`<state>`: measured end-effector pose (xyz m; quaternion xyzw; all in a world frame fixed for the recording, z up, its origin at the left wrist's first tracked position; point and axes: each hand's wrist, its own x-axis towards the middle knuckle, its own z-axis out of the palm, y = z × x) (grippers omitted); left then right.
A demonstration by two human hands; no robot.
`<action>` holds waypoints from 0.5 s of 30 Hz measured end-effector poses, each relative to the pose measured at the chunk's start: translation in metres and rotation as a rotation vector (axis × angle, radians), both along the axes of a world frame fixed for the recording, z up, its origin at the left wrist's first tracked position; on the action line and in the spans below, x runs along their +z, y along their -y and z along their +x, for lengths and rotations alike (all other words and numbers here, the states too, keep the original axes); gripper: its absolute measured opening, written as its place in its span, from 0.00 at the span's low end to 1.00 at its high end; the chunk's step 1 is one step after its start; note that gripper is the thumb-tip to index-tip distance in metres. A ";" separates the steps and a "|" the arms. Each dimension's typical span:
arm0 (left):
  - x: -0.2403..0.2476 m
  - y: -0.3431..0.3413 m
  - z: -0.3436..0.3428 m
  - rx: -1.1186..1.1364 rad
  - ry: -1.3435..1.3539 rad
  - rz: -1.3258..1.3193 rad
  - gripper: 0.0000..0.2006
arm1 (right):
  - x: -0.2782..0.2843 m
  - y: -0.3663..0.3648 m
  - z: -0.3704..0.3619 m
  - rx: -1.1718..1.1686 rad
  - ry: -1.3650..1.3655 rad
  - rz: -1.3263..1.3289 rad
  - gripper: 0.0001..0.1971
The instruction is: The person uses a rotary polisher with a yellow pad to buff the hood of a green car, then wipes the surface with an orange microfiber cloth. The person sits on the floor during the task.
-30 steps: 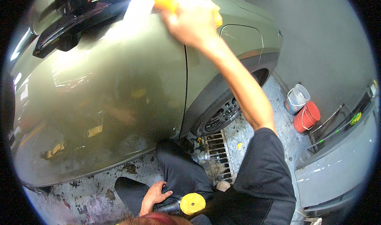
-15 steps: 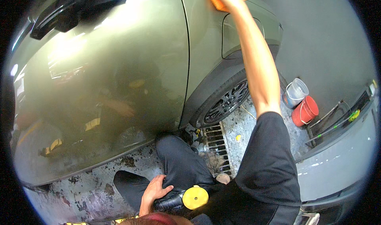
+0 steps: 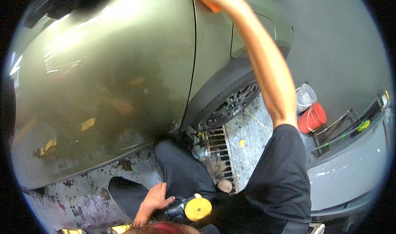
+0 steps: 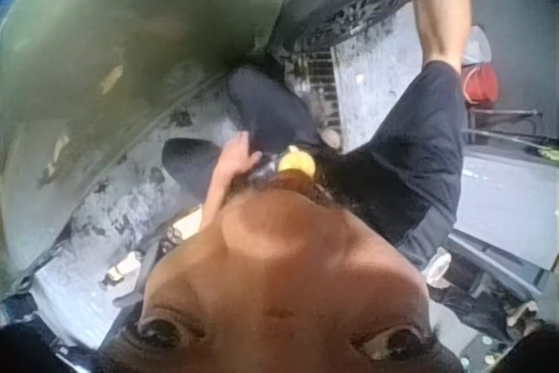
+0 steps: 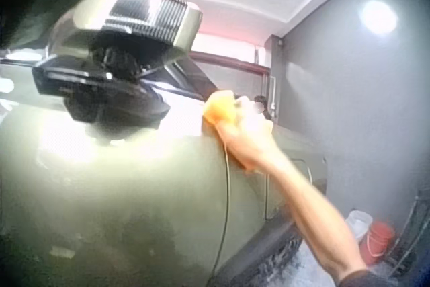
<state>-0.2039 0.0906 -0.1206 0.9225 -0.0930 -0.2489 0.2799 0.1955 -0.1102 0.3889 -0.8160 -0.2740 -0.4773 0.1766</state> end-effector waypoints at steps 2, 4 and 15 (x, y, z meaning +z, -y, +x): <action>0.004 -0.026 0.013 -0.100 -0.038 -0.082 0.42 | 0.015 0.042 0.027 -0.162 -0.012 0.126 0.29; 0.029 -0.052 0.031 -0.042 -0.170 -0.176 0.42 | 0.030 0.024 0.002 -0.156 -0.288 0.301 0.29; -0.117 -0.117 0.082 0.233 -0.260 -0.213 0.39 | 0.014 0.027 -0.017 -0.087 -0.183 0.237 0.15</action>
